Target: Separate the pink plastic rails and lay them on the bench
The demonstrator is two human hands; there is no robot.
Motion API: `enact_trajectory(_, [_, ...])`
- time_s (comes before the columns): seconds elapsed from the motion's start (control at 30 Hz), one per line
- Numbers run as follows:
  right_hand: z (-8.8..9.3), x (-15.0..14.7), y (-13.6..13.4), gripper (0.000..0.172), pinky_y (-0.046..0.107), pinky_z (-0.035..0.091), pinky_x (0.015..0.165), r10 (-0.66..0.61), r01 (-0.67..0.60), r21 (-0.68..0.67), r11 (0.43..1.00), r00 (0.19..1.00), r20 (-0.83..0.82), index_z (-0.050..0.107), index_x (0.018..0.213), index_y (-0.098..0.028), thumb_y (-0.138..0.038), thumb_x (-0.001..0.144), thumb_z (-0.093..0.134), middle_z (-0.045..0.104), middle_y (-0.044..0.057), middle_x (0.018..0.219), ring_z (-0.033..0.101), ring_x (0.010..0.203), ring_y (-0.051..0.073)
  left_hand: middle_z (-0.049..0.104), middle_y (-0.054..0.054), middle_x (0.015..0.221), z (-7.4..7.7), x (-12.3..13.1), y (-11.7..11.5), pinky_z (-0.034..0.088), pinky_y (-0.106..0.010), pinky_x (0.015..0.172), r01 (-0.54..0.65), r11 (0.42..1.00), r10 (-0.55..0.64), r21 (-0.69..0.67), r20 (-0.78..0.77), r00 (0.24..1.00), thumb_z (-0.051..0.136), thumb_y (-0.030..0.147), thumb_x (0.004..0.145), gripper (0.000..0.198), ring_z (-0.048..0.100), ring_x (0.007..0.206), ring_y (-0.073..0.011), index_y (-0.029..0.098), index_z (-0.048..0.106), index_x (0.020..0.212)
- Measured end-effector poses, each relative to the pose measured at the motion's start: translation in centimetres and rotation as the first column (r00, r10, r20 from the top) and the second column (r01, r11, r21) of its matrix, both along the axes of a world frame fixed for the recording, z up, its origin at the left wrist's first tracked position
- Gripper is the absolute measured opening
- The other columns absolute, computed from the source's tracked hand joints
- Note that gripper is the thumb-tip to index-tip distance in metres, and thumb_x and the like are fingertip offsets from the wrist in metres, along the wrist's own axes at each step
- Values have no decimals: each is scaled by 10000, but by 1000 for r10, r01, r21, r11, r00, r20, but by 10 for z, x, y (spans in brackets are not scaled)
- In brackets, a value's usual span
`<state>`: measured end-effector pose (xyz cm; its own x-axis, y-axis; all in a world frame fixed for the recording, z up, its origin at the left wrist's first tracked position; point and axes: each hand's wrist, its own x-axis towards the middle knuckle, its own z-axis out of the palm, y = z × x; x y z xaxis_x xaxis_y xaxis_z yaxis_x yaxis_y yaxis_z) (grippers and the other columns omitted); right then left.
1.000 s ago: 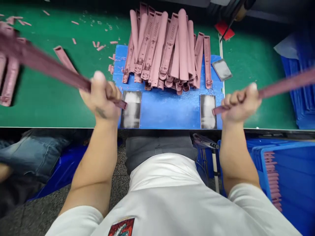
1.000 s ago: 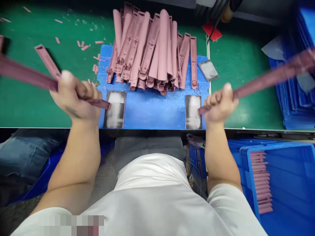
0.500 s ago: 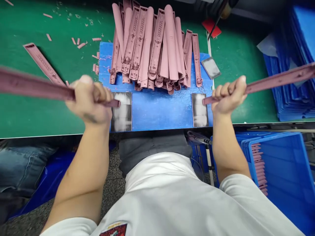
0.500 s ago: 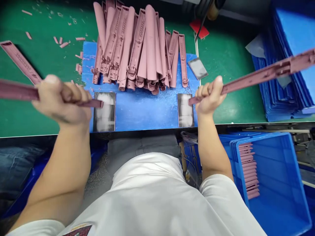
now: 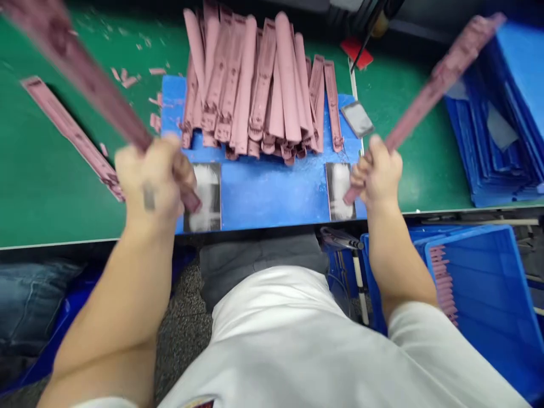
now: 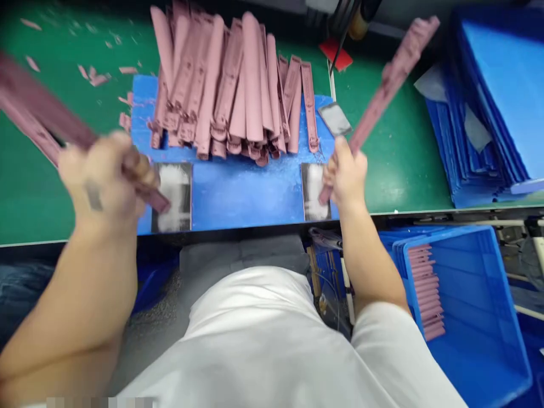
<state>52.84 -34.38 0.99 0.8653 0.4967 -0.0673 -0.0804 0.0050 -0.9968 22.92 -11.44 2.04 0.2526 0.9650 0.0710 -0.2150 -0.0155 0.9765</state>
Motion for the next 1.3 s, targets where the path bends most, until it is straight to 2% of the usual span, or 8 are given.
enact_trajectory(0.17, [-11,31,28,808,333,231,579,106,-119,-122,985,989,-105,342,797,-325,-947,931,840,132,-132,576,149,608,133,159,103,578,-5,25,25,-1,-286,450,-41,979,13,-202,-139,990,527,229,1131,456,4,460,-87,277,329,723])
enact_trajectory(0.4, [-10,32,49,675,333,110,525,1,-9,-83,997,995,-103,329,801,-320,-741,1099,765,210,-135,556,103,538,109,123,97,657,-15,30,39,37,-297,515,-29,982,10,-187,-105,994,622,291,1131,475,19,537,-100,279,294,787])
enact_trajectory(0.5, [-9,31,49,699,312,163,503,38,-51,-107,993,992,-122,354,802,-329,-781,1077,811,203,-136,554,135,543,112,112,101,658,-23,33,46,71,-299,554,-25,980,0,-199,-122,992,731,228,1073,495,49,572,-98,273,317,807])
enact_trajectory(0.63, [-13,34,47,701,300,248,501,-5,-6,-98,995,993,-119,370,813,-339,-835,1075,791,209,-138,551,156,561,120,87,86,638,-29,35,55,56,-331,600,-78,982,66,-169,-74,995,590,136,1074,404,22,604,-124,262,315,807])
enact_trajectory(0.87, [-20,48,51,676,315,199,502,3,-22,-105,994,983,-184,343,810,-328,-781,1148,714,202,-145,533,90,548,120,109,102,618,-38,37,58,70,-336,602,-45,992,40,-119,-45,998,659,154,1132,467,53,589,-101,255,340,806])
enact_trajectory(0.97, [-19,48,59,676,316,178,531,4,-26,-117,993,982,-187,334,807,-326,-792,1175,658,174,-149,530,68,554,114,109,109,601,-34,39,55,69,-344,592,-27,991,22,-131,-46,999,625,118,1156,497,49,569,-92,257,332,779])
enact_trajectory(1.1, [-12,34,54,737,324,200,524,-67,62,75,995,996,63,291,808,-333,-936,1129,566,162,-130,571,116,532,120,94,95,613,-20,33,41,75,-352,559,-113,994,109,12,156,982,408,76,1215,496,38,518,-101,258,304,766])
enact_trajectory(1.3, [-12,16,39,842,346,120,453,-34,16,105,994,985,169,296,755,-346,-1102,952,611,136,-131,556,90,478,107,76,105,601,-11,33,30,31,-365,564,-92,995,98,-41,182,979,576,90,1126,534,14,510,-83,260,289,708])
